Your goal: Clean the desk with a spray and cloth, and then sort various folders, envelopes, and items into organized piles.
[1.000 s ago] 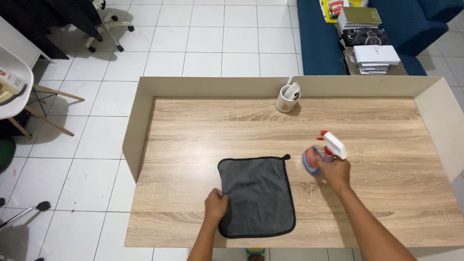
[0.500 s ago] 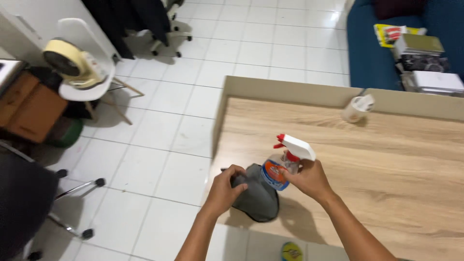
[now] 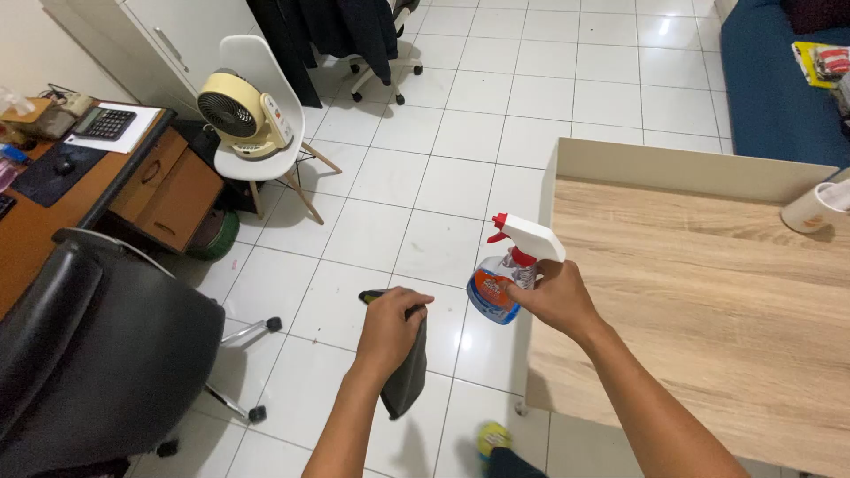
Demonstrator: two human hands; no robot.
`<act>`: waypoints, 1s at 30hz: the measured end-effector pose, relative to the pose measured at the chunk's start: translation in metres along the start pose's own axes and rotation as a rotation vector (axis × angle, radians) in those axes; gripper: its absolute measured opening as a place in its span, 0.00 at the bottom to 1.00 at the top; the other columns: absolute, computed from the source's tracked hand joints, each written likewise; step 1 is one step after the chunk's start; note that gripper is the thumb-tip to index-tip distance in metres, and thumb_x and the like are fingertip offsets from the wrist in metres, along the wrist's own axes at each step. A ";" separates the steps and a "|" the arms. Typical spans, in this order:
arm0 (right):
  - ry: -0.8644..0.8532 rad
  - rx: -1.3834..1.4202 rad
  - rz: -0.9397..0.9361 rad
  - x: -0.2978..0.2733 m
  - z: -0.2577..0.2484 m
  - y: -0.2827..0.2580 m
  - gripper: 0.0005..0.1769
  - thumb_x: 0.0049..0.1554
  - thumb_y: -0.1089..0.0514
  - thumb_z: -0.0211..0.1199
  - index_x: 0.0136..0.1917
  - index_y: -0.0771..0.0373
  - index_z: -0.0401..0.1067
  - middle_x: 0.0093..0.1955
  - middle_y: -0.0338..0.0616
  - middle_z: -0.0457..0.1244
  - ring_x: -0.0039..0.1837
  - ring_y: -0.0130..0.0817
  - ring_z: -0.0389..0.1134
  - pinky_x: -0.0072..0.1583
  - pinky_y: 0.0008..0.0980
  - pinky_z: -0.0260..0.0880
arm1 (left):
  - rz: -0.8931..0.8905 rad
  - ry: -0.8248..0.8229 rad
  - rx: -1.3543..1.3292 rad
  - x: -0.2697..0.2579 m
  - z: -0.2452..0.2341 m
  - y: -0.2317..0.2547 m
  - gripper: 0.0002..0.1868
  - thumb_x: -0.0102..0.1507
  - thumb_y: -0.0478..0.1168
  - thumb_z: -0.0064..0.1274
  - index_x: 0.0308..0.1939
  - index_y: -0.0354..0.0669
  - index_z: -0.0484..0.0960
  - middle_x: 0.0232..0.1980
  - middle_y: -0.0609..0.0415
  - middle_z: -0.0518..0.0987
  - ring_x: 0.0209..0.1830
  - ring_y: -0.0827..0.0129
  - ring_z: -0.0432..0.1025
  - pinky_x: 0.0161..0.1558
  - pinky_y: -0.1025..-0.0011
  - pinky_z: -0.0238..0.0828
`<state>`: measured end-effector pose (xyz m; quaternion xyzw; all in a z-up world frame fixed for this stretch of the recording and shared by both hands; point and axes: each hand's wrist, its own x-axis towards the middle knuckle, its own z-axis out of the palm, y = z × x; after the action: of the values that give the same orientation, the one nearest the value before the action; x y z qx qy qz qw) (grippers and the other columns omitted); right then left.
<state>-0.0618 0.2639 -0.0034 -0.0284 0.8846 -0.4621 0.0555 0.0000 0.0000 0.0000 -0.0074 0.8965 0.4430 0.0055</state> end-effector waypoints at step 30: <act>0.671 -0.112 0.375 0.397 -0.062 -0.004 0.30 0.43 0.49 0.77 0.55 0.67 0.77 0.43 0.51 0.74 0.39 0.37 0.75 0.42 0.36 0.76 | 0.712 -0.550 -0.107 0.619 0.033 0.059 0.11 0.63 0.31 0.54 0.46 0.41 0.88 0.43 0.50 0.83 0.40 0.58 0.78 0.43 0.64 0.75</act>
<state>-0.4638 0.2720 0.0069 0.2835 0.8673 -0.3786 -0.1552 -0.6203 0.0570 0.0166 0.4191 0.7842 0.4486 0.0902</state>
